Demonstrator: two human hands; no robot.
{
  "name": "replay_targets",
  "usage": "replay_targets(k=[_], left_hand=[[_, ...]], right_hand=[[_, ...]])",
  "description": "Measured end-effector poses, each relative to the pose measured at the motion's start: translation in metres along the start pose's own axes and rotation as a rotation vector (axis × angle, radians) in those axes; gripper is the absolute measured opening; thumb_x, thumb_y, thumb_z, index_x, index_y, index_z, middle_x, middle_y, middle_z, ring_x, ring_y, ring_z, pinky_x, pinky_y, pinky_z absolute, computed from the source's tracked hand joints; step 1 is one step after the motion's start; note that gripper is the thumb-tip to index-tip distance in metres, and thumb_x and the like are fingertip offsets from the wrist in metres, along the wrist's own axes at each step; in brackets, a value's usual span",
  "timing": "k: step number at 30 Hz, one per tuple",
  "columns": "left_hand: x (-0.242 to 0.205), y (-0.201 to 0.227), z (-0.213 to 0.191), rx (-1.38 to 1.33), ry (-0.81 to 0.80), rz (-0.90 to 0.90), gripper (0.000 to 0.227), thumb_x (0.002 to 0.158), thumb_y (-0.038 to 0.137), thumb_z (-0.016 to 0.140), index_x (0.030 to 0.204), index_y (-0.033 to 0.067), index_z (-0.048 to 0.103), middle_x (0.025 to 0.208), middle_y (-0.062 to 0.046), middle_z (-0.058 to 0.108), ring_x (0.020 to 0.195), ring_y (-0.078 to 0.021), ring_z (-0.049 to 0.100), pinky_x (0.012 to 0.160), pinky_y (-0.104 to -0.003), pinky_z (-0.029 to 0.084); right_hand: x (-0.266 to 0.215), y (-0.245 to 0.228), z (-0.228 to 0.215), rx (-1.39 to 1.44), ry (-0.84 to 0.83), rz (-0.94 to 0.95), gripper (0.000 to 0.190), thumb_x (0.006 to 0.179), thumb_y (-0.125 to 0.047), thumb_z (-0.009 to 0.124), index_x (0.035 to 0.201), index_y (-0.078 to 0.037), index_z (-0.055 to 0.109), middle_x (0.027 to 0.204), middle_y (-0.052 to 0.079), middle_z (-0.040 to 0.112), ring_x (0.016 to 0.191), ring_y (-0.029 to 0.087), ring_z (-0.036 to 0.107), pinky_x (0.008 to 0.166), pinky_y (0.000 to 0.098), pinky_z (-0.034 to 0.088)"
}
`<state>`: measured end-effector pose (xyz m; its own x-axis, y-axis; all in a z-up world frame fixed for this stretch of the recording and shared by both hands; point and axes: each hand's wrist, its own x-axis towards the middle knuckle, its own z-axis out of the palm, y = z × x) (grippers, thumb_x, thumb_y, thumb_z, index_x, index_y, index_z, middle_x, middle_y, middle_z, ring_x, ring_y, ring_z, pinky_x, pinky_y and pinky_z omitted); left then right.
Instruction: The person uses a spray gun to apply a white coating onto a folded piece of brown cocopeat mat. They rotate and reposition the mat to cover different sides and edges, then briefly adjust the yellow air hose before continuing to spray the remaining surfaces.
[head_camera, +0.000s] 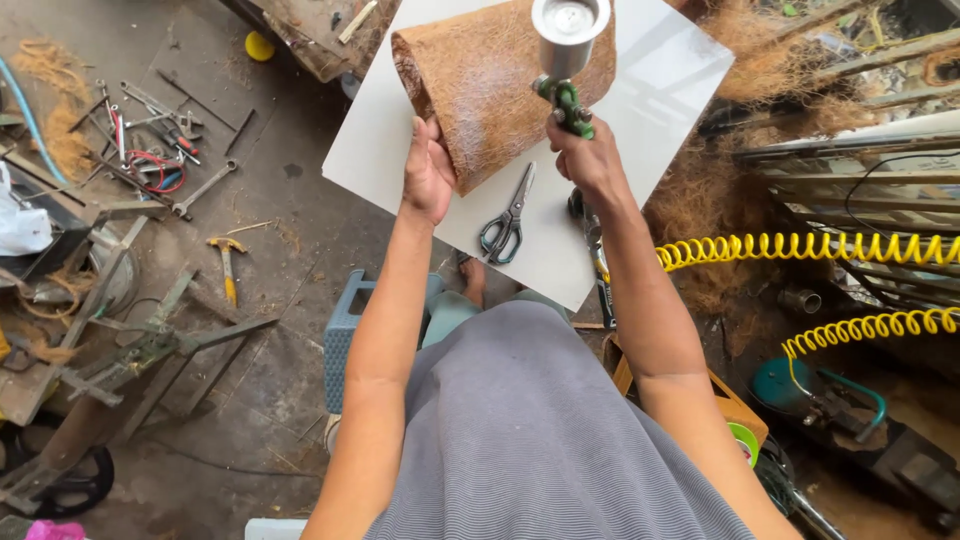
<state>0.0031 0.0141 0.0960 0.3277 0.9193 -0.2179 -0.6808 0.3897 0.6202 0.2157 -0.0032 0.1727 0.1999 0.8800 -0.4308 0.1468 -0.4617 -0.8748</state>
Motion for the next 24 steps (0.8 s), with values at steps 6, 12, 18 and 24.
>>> replay_targets(k=[6, 12, 18, 24], left_hand=[[0.013, -0.038, -0.066, 0.195, 0.210, -0.087, 0.082, 0.090, 0.050, 0.062, 0.152, 0.0074, 0.029, 0.155, -0.020, 0.034, 0.144, -0.0297, 0.033, 0.118, -0.047, 0.023], [0.008, -0.005, -0.010, 0.375, 0.111, 0.019, 0.062, 0.095, 0.031, 0.064, 0.147, 0.0084, 0.041, 0.148, -0.010, 0.050, 0.138, -0.0234, 0.046, 0.119, -0.039, 0.032], [0.023, 0.017, 0.008, 0.697, 0.187, -0.012, 0.039, 0.080, 0.000, 0.059, 0.119, 0.0048, 0.059, 0.114, -0.008, 0.067, 0.106, -0.0222, 0.061, 0.092, -0.035, 0.051], [0.045, 0.057, 0.044, 0.712, -0.108, 0.294, 0.023, 0.078, -0.009, 0.043, 0.091, 0.0097, 0.046, 0.087, -0.005, 0.051, 0.079, -0.0197, 0.047, 0.070, -0.036, 0.040]], right_hand=[[0.026, 0.007, -0.040, 0.065, 0.109, 0.123, 0.017, 0.092, -0.023, 0.063, 0.085, -0.010, 0.055, 0.065, 0.004, 0.050, 0.047, 0.010, 0.044, 0.044, 0.0225, 0.036], [0.025, -0.011, -0.066, 0.113, 0.168, 0.251, 0.008, 0.098, -0.018, 0.057, 0.101, -0.012, 0.053, 0.089, 0.002, 0.058, 0.051, 0.006, 0.043, 0.044, 0.0193, 0.035], [0.018, 0.004, -0.082, 0.107, 0.246, 0.203, 0.014, 0.094, -0.024, 0.064, 0.099, -0.012, 0.060, 0.093, 0.002, 0.067, 0.045, 0.007, 0.045, 0.044, 0.0198, 0.034], [-0.006, 0.016, -0.100, 0.249, 0.203, 0.050, 0.016, 0.099, -0.023, 0.062, 0.106, -0.009, 0.063, 0.101, 0.004, 0.068, 0.052, 0.004, 0.049, 0.048, 0.0164, 0.042]])
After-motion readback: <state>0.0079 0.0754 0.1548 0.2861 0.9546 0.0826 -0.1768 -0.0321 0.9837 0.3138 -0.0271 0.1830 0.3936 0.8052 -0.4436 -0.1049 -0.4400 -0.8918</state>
